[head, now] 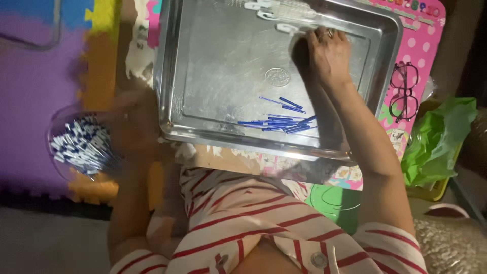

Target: The person assembles pens by inserting ink cartridges into pen bodies and attaching the caps by hand.

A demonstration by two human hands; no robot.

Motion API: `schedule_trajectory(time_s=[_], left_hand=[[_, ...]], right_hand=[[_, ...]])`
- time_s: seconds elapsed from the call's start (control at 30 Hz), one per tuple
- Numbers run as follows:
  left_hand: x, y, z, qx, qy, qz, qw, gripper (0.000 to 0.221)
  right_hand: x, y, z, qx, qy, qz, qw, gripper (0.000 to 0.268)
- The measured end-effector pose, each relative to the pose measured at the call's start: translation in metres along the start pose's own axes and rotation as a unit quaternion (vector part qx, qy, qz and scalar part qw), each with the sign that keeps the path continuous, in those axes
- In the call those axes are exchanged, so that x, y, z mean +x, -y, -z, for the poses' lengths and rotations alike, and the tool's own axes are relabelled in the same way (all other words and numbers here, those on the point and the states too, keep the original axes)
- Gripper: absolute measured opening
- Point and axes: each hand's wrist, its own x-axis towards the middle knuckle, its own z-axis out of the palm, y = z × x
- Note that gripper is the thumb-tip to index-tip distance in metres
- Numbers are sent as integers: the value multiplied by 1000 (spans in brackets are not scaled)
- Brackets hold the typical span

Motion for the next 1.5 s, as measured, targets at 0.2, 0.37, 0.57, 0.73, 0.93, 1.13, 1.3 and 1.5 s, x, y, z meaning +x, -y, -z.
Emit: schedule_trajectory(time_s=[0.2,0.37,0.57,0.73,0.93,1.13,1.3,1.5], left_hand=[[105,134,-23,-982,-99,52,152,9],[79,102,-1,-935,34,61,348,48],[82,99,16,-956,120,42,266,45],[84,94,18,-952,141,4,271,29],[77,104,15,-983,102,55,143,15],[89,117,17,-987,111,111,-46,12],[102,134,22,-977,107,160,-87,15],[114,135,28,-958,150,169,-175,9]], right_hand=[[-12,48,99,194,12,-35,980,21],[-15,68,146,163,-9,-10,986,35],[-32,102,118,376,238,-81,892,38],[-48,108,62,339,208,-66,915,26],[-49,94,90,426,190,-131,875,18],[-50,72,126,535,38,-149,831,24],[-54,83,146,746,-81,-239,616,10],[-39,106,154,824,-130,-262,486,22]])
